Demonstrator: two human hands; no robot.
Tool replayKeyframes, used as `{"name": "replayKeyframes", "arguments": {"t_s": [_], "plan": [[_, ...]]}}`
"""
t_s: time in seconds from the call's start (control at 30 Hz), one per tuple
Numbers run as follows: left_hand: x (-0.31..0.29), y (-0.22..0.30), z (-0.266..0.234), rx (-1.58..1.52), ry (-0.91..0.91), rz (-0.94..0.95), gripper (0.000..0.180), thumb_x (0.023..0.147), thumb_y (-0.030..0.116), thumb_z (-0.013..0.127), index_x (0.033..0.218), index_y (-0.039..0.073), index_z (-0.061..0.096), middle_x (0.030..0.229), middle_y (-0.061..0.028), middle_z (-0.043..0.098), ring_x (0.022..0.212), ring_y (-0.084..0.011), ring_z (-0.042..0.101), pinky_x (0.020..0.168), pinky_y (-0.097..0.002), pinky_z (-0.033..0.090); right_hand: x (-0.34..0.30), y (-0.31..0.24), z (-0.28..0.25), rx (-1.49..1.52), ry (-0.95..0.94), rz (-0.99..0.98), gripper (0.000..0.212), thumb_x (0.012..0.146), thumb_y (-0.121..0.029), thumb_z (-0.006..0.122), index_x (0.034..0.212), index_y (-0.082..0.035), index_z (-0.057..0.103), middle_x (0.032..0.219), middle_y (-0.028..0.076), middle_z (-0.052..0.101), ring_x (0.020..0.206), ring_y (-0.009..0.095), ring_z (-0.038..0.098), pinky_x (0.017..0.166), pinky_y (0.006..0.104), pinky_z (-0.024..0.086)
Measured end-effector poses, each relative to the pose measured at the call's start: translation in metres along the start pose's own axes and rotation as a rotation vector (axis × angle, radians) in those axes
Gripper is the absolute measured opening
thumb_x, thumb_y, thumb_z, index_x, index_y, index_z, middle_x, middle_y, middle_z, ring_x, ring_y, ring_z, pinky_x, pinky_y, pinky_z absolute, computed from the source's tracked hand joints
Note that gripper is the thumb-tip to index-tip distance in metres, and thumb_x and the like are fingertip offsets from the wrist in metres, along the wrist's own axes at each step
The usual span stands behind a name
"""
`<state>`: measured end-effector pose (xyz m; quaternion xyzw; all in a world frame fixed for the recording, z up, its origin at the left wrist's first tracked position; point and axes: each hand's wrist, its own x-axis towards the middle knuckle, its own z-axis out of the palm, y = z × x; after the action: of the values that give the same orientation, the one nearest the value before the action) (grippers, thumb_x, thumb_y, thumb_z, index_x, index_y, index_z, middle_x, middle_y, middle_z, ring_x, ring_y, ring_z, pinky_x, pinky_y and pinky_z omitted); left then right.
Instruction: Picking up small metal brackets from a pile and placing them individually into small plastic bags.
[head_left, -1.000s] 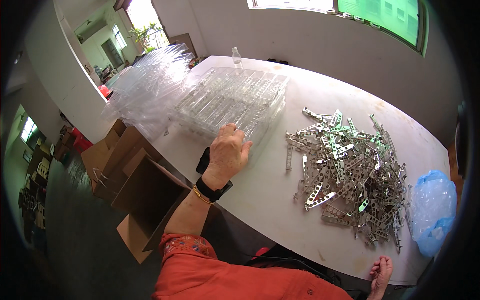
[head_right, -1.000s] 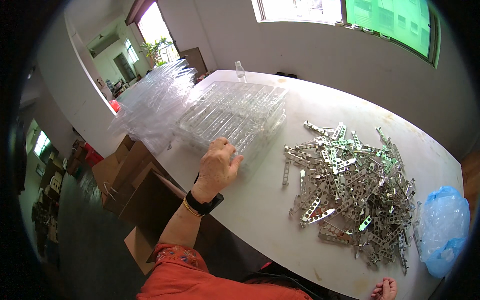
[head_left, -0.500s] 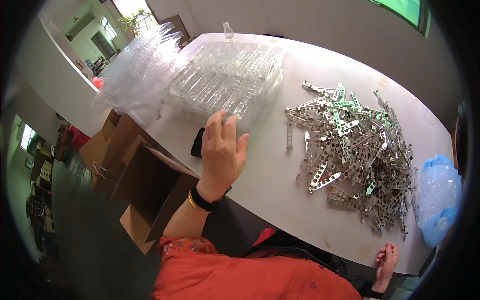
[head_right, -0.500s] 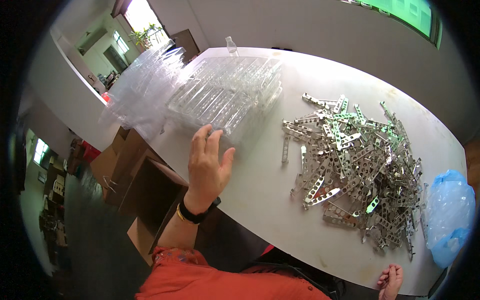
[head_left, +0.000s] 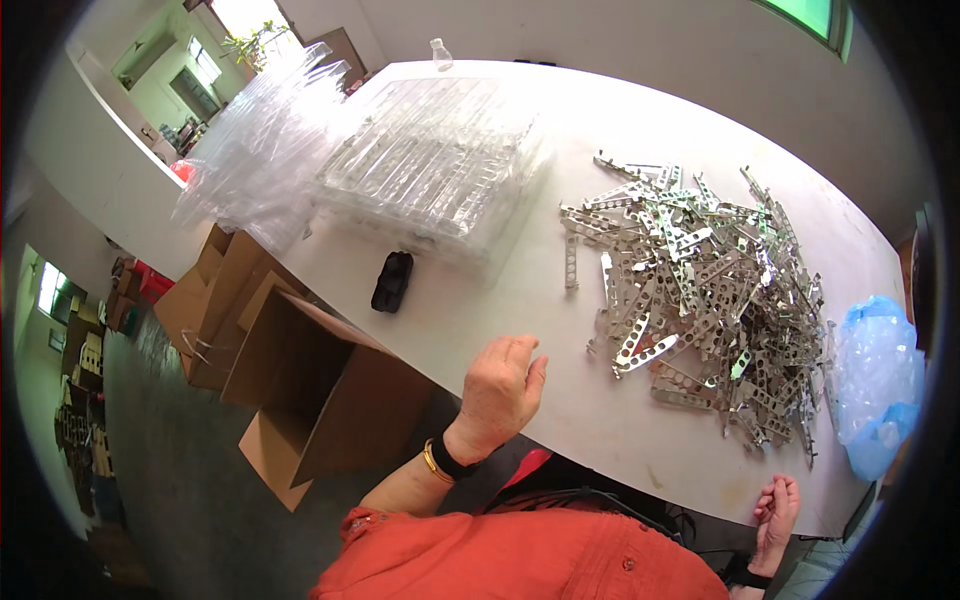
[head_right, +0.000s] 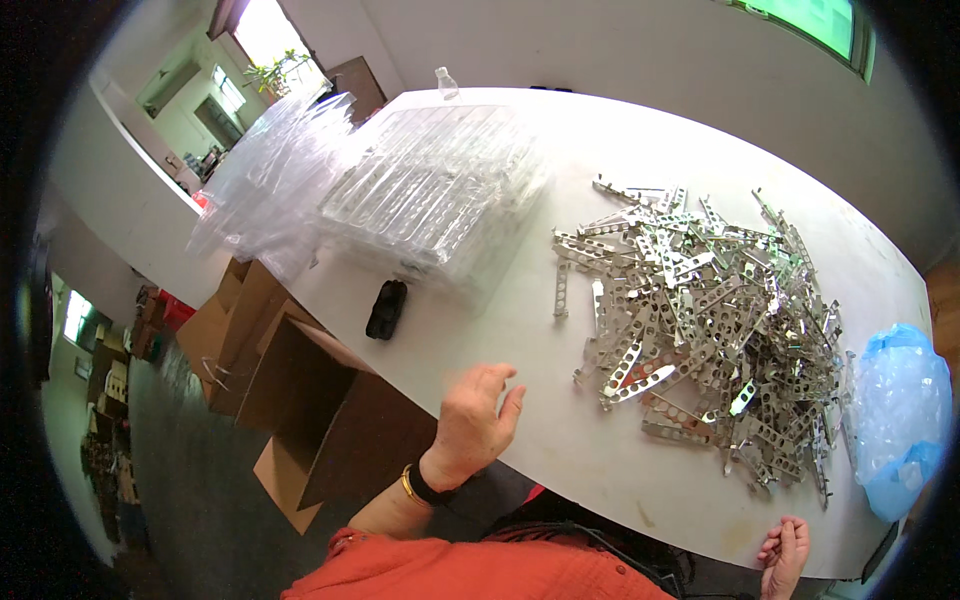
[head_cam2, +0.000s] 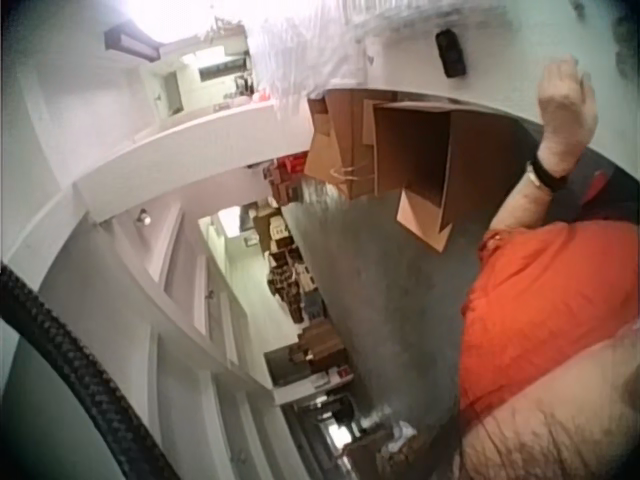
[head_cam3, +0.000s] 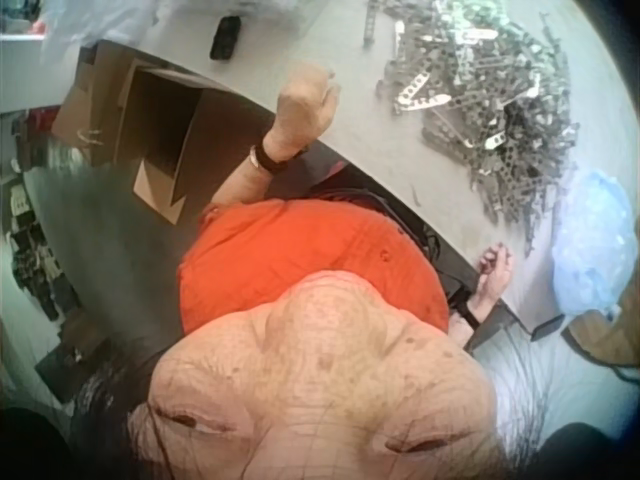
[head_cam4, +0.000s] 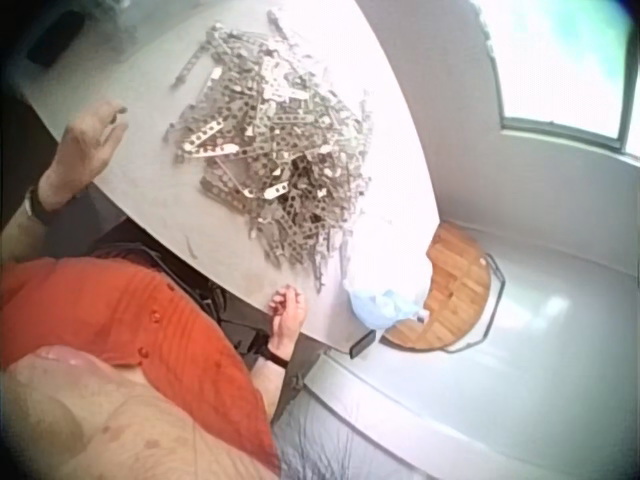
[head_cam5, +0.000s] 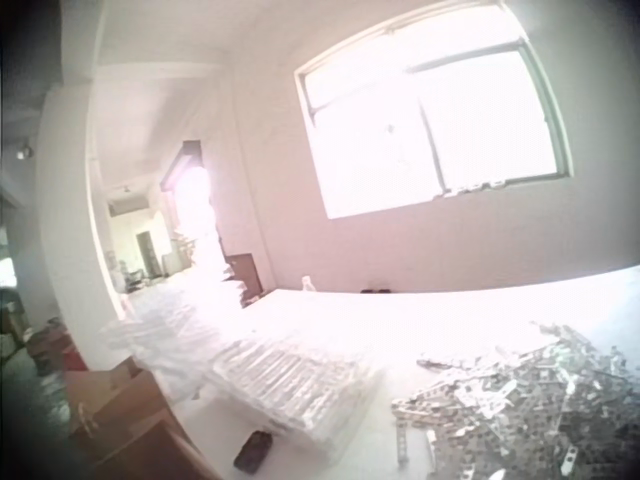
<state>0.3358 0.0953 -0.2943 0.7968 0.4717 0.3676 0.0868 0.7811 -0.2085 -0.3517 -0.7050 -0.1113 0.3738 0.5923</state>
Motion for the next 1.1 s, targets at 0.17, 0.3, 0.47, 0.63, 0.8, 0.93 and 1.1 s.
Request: {"name": "replayKeyframes", "arguments": {"t_s": [0.17,0.3,0.47,0.63,0.8,0.93,1.1], "plan": [[-0.019,-0.002,0.019,-0.023,-0.120,-0.040,0.019,0.085,0.010,0.071,0.094,0.002,0.057,0.080,-0.0146,0.061,0.072,-0.0344,0.060,0.064,-0.0431,0.048,-0.003,-0.004,0.003,0.002,-0.005,-0.006,0.013,0.103,-0.020,0.057,0.109,-0.009,0.056,0.077,-0.001,0.060,0.055,0.003,0.057,0.043,0.0164,0.046],[-0.025,-0.006,0.027,0.009,-0.162,-0.052,0.018,0.087,0.012,0.069,0.090,0.003,0.054,0.080,-0.0148,0.060,0.072,-0.0353,0.060,0.064,-0.0439,0.048,0.000,0.000,-0.003,0.002,-0.002,-0.006,0.012,0.103,-0.020,0.057,0.109,-0.009,0.056,0.077,-0.001,0.061,0.055,0.003,0.057,0.043,0.0166,0.046],[-0.028,-0.012,0.033,0.024,-0.157,-0.009,0.016,0.088,0.012,0.066,0.086,0.003,0.053,0.077,-0.0142,0.057,0.071,-0.0354,0.059,0.064,-0.0450,0.047,0.002,0.001,-0.004,-0.013,-0.004,-0.010,0.013,0.103,-0.020,0.057,0.109,-0.009,0.056,0.077,-0.001,0.061,0.054,0.003,0.056,0.043,0.0168,0.046],[-0.027,-0.015,0.035,0.031,-0.157,0.016,0.016,0.088,0.012,0.066,0.083,0.004,0.053,0.075,-0.0130,0.057,0.070,-0.0346,0.059,0.062,-0.0445,0.047,0.000,0.002,-0.003,0.008,-0.021,-0.025,0.012,0.104,-0.020,0.057,0.110,-0.009,0.056,0.077,-0.001,0.061,0.054,0.003,0.056,0.043,0.0168,0.046],[-0.027,-0.017,0.036,0.022,-0.136,0.029,0.016,0.088,0.012,0.066,0.083,0.005,0.052,0.074,-0.0120,0.056,0.069,-0.0337,0.058,0.061,-0.0439,0.047,0.001,0.001,-0.004,-0.004,-0.026,-0.032,0.013,0.104,-0.021,0.056,0.111,-0.009,0.055,0.078,-0.001,0.061,0.055,0.003,0.055,0.044,0.0160,0.045],[-0.027,-0.018,0.036,0.032,-0.116,0.042,0.017,0.088,0.013,0.067,0.083,0.006,0.052,0.074,-0.0116,0.056,0.068,-0.0331,0.058,0.061,-0.0435,0.047,0.002,0.001,-0.004,-0.011,-0.027,-0.028,0.014,0.104,-0.022,0.056,0.111,-0.010,0.055,0.078,-0.002,0.060,0.055,0.002,0.055,0.044,0.0156,0.044],[-0.028,-0.019,0.038,0.037,-0.095,0.053,0.017,0.086,0.012,0.067,0.082,0.006,0.053,0.073,-0.0110,0.056,0.068,-0.0324,0.058,0.060,-0.0433,0.047,0.001,0.001,-0.003,-0.006,-0.012,-0.028,0.013,0.104,-0.021,0.056,0.111,-0.010,0.055,0.077,-0.002,0.060,0.055,0.002,0.054,0.044,0.0155,0.045]]}}
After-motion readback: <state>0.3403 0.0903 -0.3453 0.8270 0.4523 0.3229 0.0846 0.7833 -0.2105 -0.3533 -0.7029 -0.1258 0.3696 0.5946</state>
